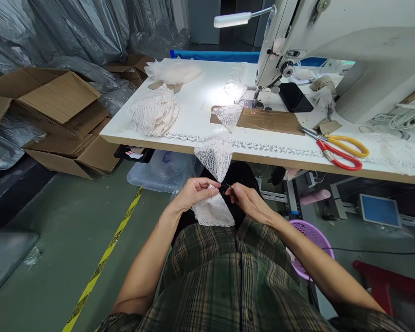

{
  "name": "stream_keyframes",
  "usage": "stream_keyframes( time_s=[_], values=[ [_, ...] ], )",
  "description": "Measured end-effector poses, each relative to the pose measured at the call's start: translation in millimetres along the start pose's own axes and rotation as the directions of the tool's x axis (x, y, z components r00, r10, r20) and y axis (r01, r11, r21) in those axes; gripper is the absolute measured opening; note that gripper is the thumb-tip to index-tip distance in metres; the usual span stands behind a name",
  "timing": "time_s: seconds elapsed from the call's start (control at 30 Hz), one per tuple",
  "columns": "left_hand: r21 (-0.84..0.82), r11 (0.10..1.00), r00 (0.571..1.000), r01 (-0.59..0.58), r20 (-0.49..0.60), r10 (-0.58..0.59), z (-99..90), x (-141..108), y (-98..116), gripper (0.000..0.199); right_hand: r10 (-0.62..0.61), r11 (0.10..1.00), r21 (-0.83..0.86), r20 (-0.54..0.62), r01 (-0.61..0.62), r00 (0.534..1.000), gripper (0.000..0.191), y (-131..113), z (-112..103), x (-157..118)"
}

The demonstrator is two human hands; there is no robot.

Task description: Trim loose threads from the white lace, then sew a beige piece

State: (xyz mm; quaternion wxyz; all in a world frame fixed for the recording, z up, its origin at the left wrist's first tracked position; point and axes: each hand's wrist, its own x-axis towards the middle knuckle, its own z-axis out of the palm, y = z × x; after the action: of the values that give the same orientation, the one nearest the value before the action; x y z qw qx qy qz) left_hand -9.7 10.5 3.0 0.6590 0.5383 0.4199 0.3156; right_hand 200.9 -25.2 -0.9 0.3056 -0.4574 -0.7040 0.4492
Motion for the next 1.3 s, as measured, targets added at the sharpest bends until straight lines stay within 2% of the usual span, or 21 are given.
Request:
stream_keyframes(
  time_s=[0.1,0.27,0.4,0.6,0.8,0.97,1.03,1.13,1.23,1.3],
  values=[
    [0.059,0.998,1.000,-0.008,0.008,0.008,-0.7,-1,-3,0.029,0.034,0.998,-0.043,-0.012,-0.035,0.999,0.056,3,-1,10],
    [0.041,0.998,0.999,-0.039,0.029,0.038,1.6,-2,-3,0.025,-0.003,0.999,-0.049,-0.003,0.003,1.000,0.055,-1,5,23],
    [0.069,0.997,0.999,-0.042,-0.002,0.042,1.9,-4,-2,0.026,-0.007,0.996,-0.087,-0.038,0.004,0.999,0.053,-2,7,30],
    [0.044,0.999,1.000,-0.020,-0.019,0.021,1.8,-4,-2,0.028,0.020,0.998,-0.065,-0.028,-0.022,0.999,0.051,0,9,22],
    [0.026,1.000,1.000,0.006,-0.003,-0.005,4.4,-3,0,0.027,-0.024,0.995,-0.099,-0.035,0.020,0.999,0.046,1,17,22],
    [0.058,0.998,1.000,0.003,0.011,-0.004,7.0,-6,0,0.031,0.044,0.997,-0.061,-0.054,-0.048,0.998,0.051,6,17,20],
    [0.139,0.990,1.000,-0.019,0.020,0.017,7.1,-5,-5,0.032,0.051,0.998,-0.018,-0.065,-0.052,0.997,0.051,7,13,17],
    [0.412,0.904,0.992,-0.115,0.000,0.126,5.1,-3,-20,0.029,0.047,0.999,0.028,-0.175,-0.043,0.983,0.045,7,4,15],
    [0.719,0.671,0.955,-0.179,-0.037,0.294,0.6,1,-39,0.028,0.070,0.997,0.054,-0.357,-0.054,0.932,0.042,6,-3,22],
    [0.828,0.531,0.932,-0.180,-0.030,0.362,-2.7,3,-48,0.038,0.055,0.997,0.079,-0.412,-0.025,0.909,0.045,4,-6,32]
  ],
)
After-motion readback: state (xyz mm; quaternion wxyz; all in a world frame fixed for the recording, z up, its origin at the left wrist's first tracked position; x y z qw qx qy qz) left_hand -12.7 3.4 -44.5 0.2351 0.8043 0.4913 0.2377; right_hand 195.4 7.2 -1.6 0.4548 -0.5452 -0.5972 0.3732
